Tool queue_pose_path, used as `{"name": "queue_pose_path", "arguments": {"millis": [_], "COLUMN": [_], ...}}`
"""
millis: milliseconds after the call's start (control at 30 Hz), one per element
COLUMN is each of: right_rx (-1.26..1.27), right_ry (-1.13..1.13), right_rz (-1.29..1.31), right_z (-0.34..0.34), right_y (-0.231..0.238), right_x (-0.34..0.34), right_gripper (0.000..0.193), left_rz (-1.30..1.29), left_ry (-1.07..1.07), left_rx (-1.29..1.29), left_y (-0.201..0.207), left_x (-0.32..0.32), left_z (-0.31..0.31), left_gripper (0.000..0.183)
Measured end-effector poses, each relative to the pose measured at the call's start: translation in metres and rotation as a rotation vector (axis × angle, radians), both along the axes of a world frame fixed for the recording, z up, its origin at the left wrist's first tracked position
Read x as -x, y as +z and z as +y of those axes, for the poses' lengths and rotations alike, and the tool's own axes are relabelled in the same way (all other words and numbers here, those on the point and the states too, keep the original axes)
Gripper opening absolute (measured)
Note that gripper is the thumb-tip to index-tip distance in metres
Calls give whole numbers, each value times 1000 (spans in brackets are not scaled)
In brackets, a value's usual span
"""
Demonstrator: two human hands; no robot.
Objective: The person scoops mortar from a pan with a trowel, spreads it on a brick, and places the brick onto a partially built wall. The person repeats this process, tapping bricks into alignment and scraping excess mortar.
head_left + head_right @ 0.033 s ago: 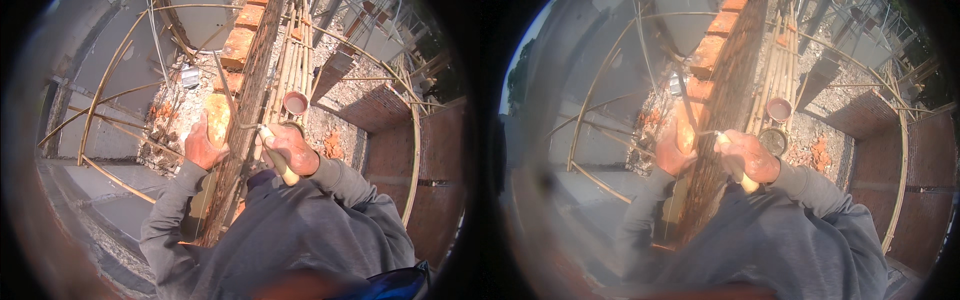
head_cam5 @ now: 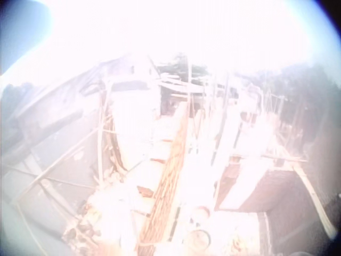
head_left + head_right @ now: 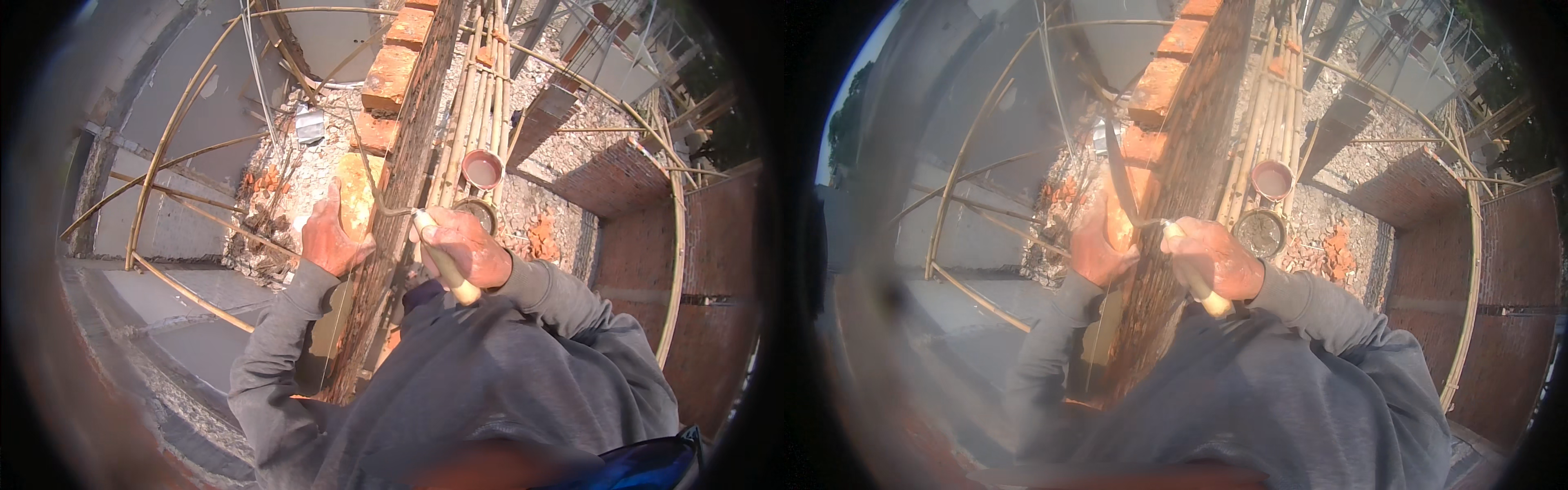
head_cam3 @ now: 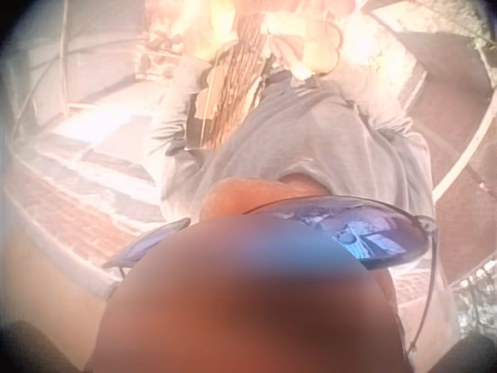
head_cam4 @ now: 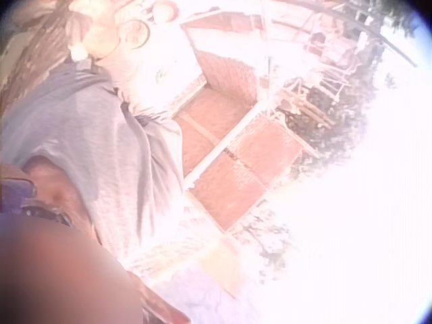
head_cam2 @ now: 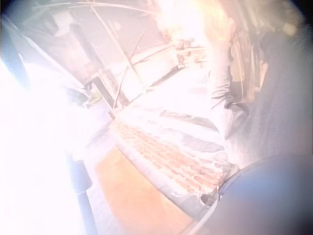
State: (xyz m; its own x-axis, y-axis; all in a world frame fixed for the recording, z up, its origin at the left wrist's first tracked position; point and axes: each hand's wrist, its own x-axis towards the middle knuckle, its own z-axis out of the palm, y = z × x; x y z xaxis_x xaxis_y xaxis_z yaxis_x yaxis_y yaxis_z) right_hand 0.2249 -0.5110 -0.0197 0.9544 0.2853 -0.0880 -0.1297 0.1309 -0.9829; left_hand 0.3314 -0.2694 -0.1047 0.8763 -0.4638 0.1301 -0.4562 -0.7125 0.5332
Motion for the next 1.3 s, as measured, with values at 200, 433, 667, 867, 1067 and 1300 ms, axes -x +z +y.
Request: {"name": "queue_pose_path", "arguments": {"millis": [200,433,667,867,1067,1300], "right_rx": [68,287,141,1309,2164,2147], "right_ry": [-98,-31,53,15,521,1189], "right_rz": [25,-296,-86,-948,-1501,-1375], "right_z": [25,44,7,-43,35,116], "right_y": [-21,-45,-12,77,88,58], "right_x": [-17,-20,-38,-132,-245,-277], "right_gripper": [31,24,22,32,23,13], "left_rz": [2,96,-2,-90,-360,-497], "left_ry": [-26,-34,-68,145,-143,-376], "left_rx": [-1,-6,-9,151,111,-73], "left_y": [-4,-7,6,42,49,2], "left_x": [-11,-10,-8,-2,25,44], "left_z": [-5,2,5,70,90,33], "left_gripper": [116,116,116,73,52,25]}}
